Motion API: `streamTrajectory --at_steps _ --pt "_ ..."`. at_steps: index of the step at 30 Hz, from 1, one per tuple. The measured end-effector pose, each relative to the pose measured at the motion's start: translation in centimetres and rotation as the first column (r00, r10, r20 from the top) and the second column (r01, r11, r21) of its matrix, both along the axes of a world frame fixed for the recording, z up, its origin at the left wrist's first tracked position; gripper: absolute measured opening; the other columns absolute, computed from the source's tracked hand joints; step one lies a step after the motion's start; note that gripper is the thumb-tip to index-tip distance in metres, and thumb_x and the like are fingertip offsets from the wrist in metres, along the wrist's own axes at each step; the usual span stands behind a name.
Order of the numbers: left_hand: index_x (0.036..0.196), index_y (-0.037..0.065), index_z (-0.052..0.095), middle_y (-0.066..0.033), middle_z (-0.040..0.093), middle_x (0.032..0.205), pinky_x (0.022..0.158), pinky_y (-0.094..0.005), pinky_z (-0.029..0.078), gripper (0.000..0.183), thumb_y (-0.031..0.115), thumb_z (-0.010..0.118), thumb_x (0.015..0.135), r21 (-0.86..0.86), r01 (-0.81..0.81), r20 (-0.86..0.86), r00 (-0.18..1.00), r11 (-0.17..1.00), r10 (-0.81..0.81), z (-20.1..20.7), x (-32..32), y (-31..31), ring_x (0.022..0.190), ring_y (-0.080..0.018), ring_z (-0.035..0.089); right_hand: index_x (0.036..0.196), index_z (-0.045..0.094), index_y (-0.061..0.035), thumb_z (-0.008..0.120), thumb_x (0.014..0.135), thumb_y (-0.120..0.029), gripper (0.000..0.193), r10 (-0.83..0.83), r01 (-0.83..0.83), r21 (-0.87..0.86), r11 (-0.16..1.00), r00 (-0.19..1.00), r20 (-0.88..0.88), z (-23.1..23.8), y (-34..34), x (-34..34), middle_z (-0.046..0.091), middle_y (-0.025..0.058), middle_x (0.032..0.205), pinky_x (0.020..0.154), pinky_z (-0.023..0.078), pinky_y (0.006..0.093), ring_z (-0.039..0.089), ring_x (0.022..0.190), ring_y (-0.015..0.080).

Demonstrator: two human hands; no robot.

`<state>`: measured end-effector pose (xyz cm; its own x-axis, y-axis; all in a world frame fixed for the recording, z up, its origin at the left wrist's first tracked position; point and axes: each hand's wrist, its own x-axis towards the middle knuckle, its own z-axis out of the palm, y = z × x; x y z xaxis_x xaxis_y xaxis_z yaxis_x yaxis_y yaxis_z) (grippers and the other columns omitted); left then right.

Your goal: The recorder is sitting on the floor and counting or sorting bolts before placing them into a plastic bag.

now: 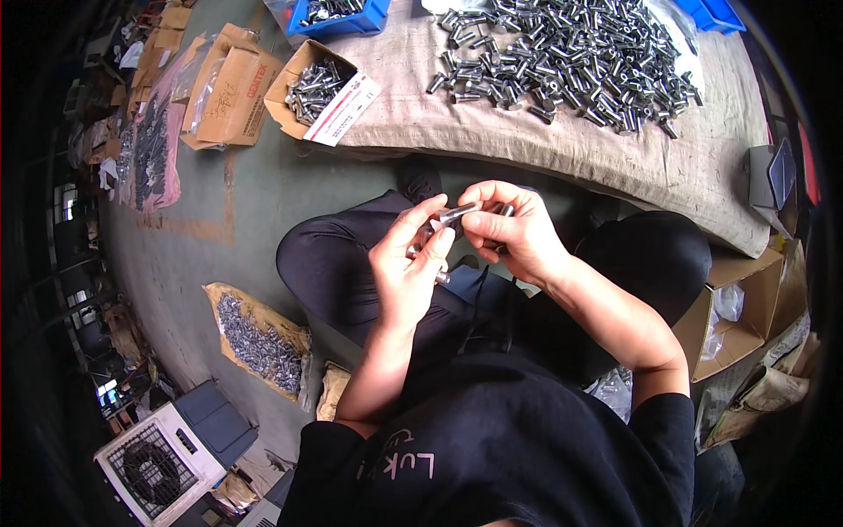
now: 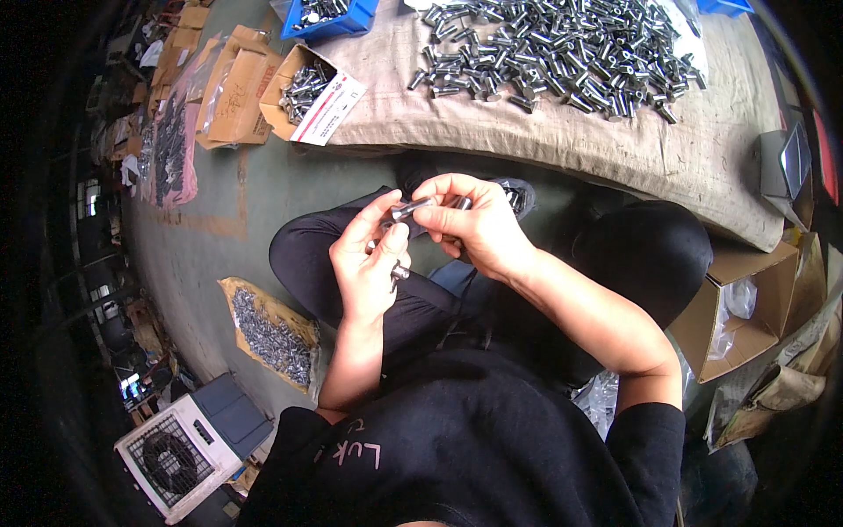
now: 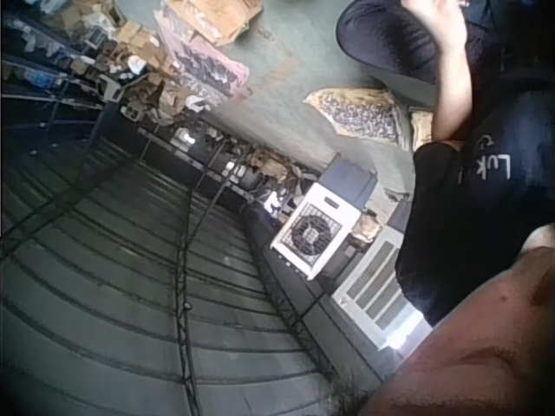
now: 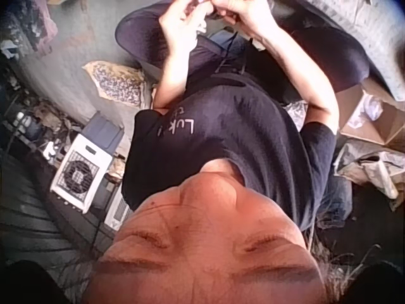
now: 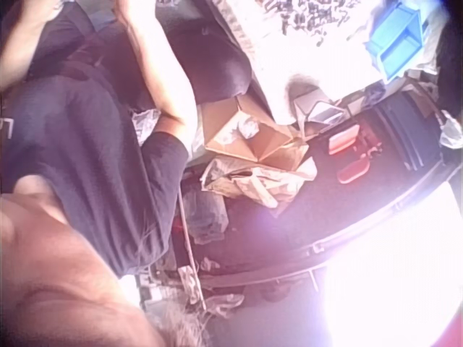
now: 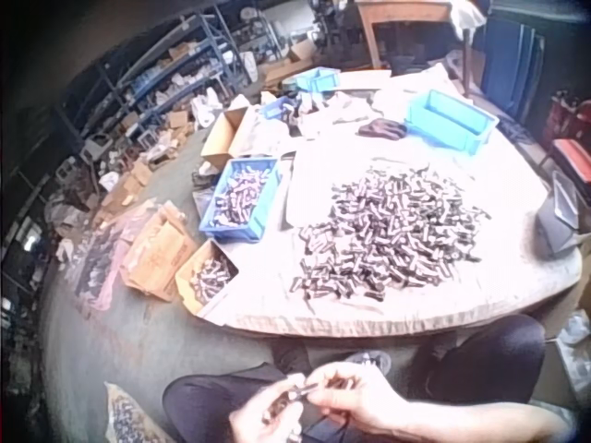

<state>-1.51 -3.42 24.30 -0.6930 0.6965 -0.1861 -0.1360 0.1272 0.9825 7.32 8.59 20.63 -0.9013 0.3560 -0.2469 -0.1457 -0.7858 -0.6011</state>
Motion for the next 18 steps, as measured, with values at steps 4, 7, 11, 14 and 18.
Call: streamTrajectory --at_steps 4,7,11,14,18 --pt "0.109 -0.001 0.054 -0.0027 0.057 0.081 0.043 -0.0145 0.035 0.027 0.017 0.047 0.091 0.129 -0.072 0.134 0.989 0.989 0.055 -0.3 0.1 0.6 0.055 -0.0009 0.044 0.078 0.052 -0.0045 0.058 0.082 -0.018 0.015 0.054 -0.059 -0.335 0.94 0.998 -0.025 0.7 0.8 0.1 0.053 0.0057 0.065 0.037 0.035 0.0201 0.047 0.049 0.0096" --pt "0.109 -0.001 0.054 -0.0051 0.057 0.085 0.046 -0.0152 0.035 0.029 0.02 0.041 0.094 0.078 -0.094 0.057 0.994 0.993 0.089 -0.7 -0.1 0.8 0.057 -0.0026 0.044 0.074 0.049 -0.0062 0.057 0.083 -0.022 0.02 0.192 -0.175 -0.208 0.962 0.979 0.064 0.6 0.7 0.3 0.053 0.0063 0.061 0.035 0.034 0.0198 0.046 0.047 0.01" --pt "0.107 -0.001 0.055 -0.0059 0.058 0.084 0.056 -0.0192 0.041 0.028 0.02 0.04 0.094 0.024 -0.1 -0.312 0.945 0.995 0.103 -1.6 -0.4 1.2 0.064 -0.007 0.049 0.088 0.06 -0.004 0.069 0.075 -0.012 0.017 0.211 -0.262 0.413 0.872 0.963 0.166 0.8 -0.7 0.1 0.054 -0.0013 0.065 0.044 0.036 0.0181 0.046 0.052 0.0043" --pt "0.108 -0.002 0.054 -0.0063 0.058 0.086 0.064 -0.0193 0.041 0.036 0.026 0.036 0.095 -0.03 -0.056 -0.384 0.922 0.998 0.04 -1.9 -0.1 1.0 0.071 -0.0069 0.049 0.084 0.061 -0.0028 0.067 0.075 -0.01 0.013 0.079 -0.147 0.497 0.855 0.985 0.155 0.4 -1.2 0.1 0.053 -0.0034 0.064 0.06 0.04 0.0206 0.046 0.063 0.0044" --pt "0.1 -0.001 0.056 -0.0031 0.056 0.076 0.043 -0.0166 0.037 0.03 0.025 0.042 0.093 0.045 -0.124 0.131 0.984 0.991 0.117 -0.7 0.2 0.8 0.052 -0.0038 0.045 0.088 0.059 -0.0041 0.066 0.077 -0.008 0.013 0.125 -0.177 0.366 0.913 0.979 0.163 1.2 -0.3 0.3 0.053 -0.0046 0.069 0.049 0.035 0.0166 0.043 0.055 0.0003"
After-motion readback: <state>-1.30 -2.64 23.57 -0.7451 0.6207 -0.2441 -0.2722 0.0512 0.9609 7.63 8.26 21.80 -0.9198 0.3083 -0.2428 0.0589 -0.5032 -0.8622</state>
